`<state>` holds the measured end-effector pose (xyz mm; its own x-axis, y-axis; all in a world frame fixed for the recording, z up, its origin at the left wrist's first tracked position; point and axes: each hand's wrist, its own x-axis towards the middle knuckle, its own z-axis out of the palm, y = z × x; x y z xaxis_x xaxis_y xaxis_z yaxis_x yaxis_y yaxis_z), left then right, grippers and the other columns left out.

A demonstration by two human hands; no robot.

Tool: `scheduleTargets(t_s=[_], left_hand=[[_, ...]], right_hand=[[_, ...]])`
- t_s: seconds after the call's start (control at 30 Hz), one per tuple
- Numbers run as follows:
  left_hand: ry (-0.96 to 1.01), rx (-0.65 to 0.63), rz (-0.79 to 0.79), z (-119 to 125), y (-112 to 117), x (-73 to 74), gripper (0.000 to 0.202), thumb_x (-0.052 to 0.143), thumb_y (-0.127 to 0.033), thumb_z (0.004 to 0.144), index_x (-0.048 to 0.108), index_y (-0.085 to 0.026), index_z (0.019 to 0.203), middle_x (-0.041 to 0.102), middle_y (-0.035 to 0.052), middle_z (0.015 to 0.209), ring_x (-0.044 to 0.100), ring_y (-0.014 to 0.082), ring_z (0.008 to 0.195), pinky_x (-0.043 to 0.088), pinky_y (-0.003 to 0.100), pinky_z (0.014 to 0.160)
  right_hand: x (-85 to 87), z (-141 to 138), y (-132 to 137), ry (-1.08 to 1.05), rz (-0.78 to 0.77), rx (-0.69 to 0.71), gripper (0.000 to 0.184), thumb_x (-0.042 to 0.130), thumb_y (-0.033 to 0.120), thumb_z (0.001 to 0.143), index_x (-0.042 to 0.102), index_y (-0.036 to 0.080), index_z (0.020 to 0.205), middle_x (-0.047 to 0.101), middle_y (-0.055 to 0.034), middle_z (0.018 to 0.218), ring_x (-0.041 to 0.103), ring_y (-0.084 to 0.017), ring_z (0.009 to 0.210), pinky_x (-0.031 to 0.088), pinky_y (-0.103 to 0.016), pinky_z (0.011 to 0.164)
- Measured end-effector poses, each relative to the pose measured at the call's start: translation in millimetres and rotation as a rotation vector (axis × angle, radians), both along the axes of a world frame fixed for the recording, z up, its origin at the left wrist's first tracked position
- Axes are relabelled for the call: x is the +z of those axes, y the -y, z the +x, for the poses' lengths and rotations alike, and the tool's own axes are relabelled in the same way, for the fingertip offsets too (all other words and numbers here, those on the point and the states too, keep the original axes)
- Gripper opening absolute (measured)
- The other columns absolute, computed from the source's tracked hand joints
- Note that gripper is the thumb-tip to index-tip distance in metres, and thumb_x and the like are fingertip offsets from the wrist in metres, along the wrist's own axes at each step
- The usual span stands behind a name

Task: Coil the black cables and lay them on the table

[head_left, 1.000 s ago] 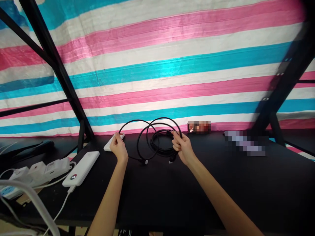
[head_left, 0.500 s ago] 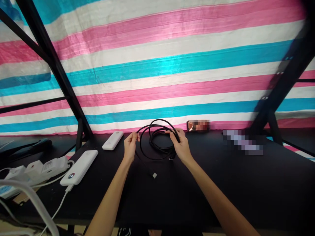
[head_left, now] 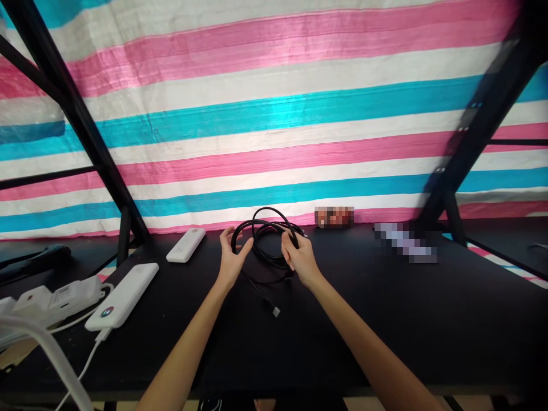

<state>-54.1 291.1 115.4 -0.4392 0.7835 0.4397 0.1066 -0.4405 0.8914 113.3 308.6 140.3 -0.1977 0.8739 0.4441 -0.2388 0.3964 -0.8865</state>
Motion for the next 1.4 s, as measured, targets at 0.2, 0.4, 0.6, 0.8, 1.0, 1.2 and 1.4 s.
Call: scheduleTargets(t_s=[0.2, 0.4, 0.6, 0.8, 1.0, 1.2, 1.4], left_hand=[[0.079, -0.095, -0.053, -1.2, -1.4, -1.5, 0.058, 0.073, -0.034, 0.069, 0.047, -0.023, 0.12, 0.054, 0.0112, 0.126, 0.049, 0.0251, 0.122, 0.038, 0.038, 0.099], [0.389, -0.402, -0.117, 1.4, 6.8, 12.4, 0.043, 0.062, -0.036, 0.075, 0.053, -0.019, 0.113, 0.065, 0.0128, 0.116, 0.062, 0.0264, 0.105, 0.046, 0.037, 0.089], [0.352, -0.319, -0.204, -4.5, 9.9, 14.2, 0.045, 0.066, -0.052, 0.072, 0.058, -0.018, 0.1, 0.062, -0.0023, 0.061, 0.057, 0.0111, 0.04, 0.036, 0.02, 0.038], [0.318, -0.328, -0.233, -7.1, 7.5, 6.3, 0.042, 0.064, -0.056, 0.072, 0.056, -0.015, 0.076, 0.048, -0.0074, 0.046, 0.035, 0.0034, 0.026, 0.015, 0.017, 0.029], [0.28, -0.334, -0.222, -7.7, 7.5, 13.5, 0.039, 0.071, -0.048, 0.068, 0.054, -0.016, 0.082, 0.038, -0.0122, 0.046, 0.026, 0.0006, 0.027, 0.014, 0.016, 0.03], [0.143, -0.265, -0.199, -5.5, 7.1, 12.9, 0.045, 0.073, -0.049, 0.065, 0.056, -0.018, 0.093, 0.042, -0.0124, 0.043, 0.031, 0.0023, 0.025, 0.017, 0.014, 0.028], [-0.023, -0.181, -0.198, -6.0, 7.1, 10.6, 0.043, 0.063, -0.055, 0.072, 0.061, -0.015, 0.088, 0.045, -0.0092, 0.039, 0.037, 0.006, 0.025, 0.024, 0.015, 0.026]], right_hand=[[16.9, 13.4, -0.6, -0.209, -0.125, 0.158, 0.05, 0.07, 0.06, 0.066, 0.042, 0.02, 0.055, 0.031, 0.0119, 0.036, 0.018, -0.001, 0.026, 0.009, -0.019, 0.029], [20.8, 17.5, 0.9, -0.257, -0.286, 0.388, 0.052, 0.063, 0.064, 0.07, 0.044, 0.02, 0.051, 0.02, 0.0125, 0.04, 0.007, -0.001, 0.029, 0.008, -0.021, 0.031], [8.5, 7.0, -6.9, -0.24, -0.318, 0.308, 0.045, 0.069, 0.058, 0.068, 0.065, 0.019, 0.09, 0.027, 0.0128, 0.045, 0.016, -0.001, 0.032, 0.011, -0.019, 0.032], [-6.7, 2.3, -18.2, -0.144, -0.264, 0.047, 0.05, 0.074, 0.047, 0.066, 0.059, 0.019, 0.104, 0.048, 0.0099, 0.053, 0.032, -0.002, 0.032, 0.021, -0.016, 0.03], [-8.2, 6.2, -24.3, -0.152, -0.217, -0.087, 0.063, 0.072, 0.045, 0.067, 0.048, 0.02, 0.12, 0.055, 0.0077, 0.066, 0.04, -0.003, 0.033, 0.031, -0.016, 0.03], [-10.2, 10.2, -23.7, 0.038, -0.103, -0.243, 0.061, 0.068, 0.048, 0.07, 0.049, 0.025, 0.124, 0.054, 0.0015, 0.089, 0.048, -0.004, 0.038, 0.04, -0.02, 0.032], [-17.6, 13.6, -26.2, 0.291, 0.134, -0.412, 0.045, 0.064, 0.045, 0.075, 0.061, 0.024, 0.115, 0.062, -0.0024, 0.083, 0.06, -0.014, 0.058, 0.048, -0.024, 0.047]])
